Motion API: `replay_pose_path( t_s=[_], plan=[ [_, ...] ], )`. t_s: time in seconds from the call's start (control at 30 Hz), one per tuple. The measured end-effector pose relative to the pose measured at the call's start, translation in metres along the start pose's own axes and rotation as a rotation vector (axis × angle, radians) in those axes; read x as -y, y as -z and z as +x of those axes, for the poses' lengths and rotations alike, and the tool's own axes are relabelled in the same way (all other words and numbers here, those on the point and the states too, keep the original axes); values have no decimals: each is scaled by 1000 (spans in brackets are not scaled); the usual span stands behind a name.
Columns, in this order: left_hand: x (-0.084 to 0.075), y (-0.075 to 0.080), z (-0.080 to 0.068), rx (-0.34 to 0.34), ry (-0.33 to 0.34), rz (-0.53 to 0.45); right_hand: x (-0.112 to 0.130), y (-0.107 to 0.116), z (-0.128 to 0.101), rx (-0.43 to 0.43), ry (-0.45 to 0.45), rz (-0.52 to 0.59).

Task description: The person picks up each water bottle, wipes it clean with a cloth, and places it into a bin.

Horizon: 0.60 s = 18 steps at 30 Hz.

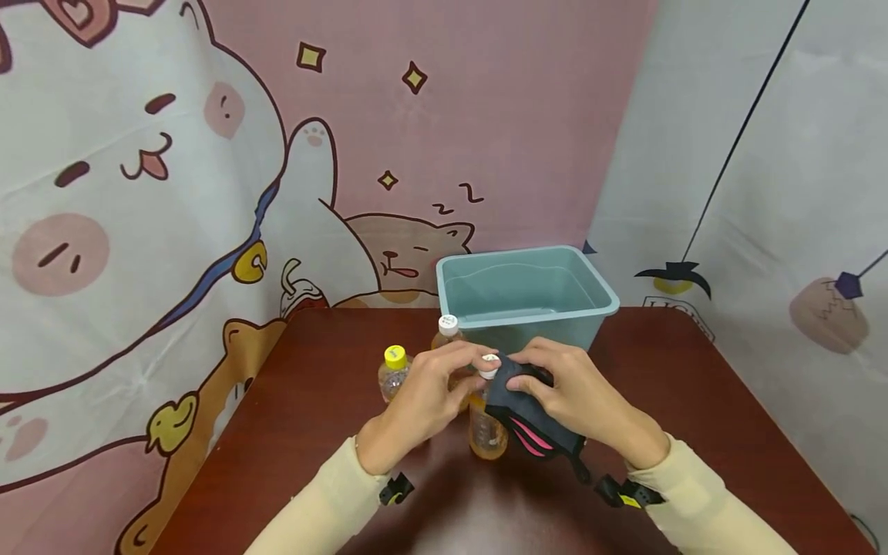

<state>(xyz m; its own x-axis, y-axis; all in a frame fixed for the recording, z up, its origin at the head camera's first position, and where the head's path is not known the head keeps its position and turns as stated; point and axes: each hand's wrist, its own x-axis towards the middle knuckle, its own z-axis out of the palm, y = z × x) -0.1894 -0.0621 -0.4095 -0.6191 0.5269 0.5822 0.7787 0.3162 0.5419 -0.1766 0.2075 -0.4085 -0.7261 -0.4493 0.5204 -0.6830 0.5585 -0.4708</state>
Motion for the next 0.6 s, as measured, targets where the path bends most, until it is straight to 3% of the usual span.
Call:
replay_pose_path(
  t_s=[0.17, 0.33, 0.6],
  plan=[
    [0, -1, 0, -24, -9, 29, -2, -6, 1, -11, 15, -29],
    [-3, -1, -2, -5, 21, 40, -7, -12, -7, 15, 18, -6],
    [-4, -1, -2, -4, -2, 65, -23, -18, -18, 124, -20, -34]
  ],
)
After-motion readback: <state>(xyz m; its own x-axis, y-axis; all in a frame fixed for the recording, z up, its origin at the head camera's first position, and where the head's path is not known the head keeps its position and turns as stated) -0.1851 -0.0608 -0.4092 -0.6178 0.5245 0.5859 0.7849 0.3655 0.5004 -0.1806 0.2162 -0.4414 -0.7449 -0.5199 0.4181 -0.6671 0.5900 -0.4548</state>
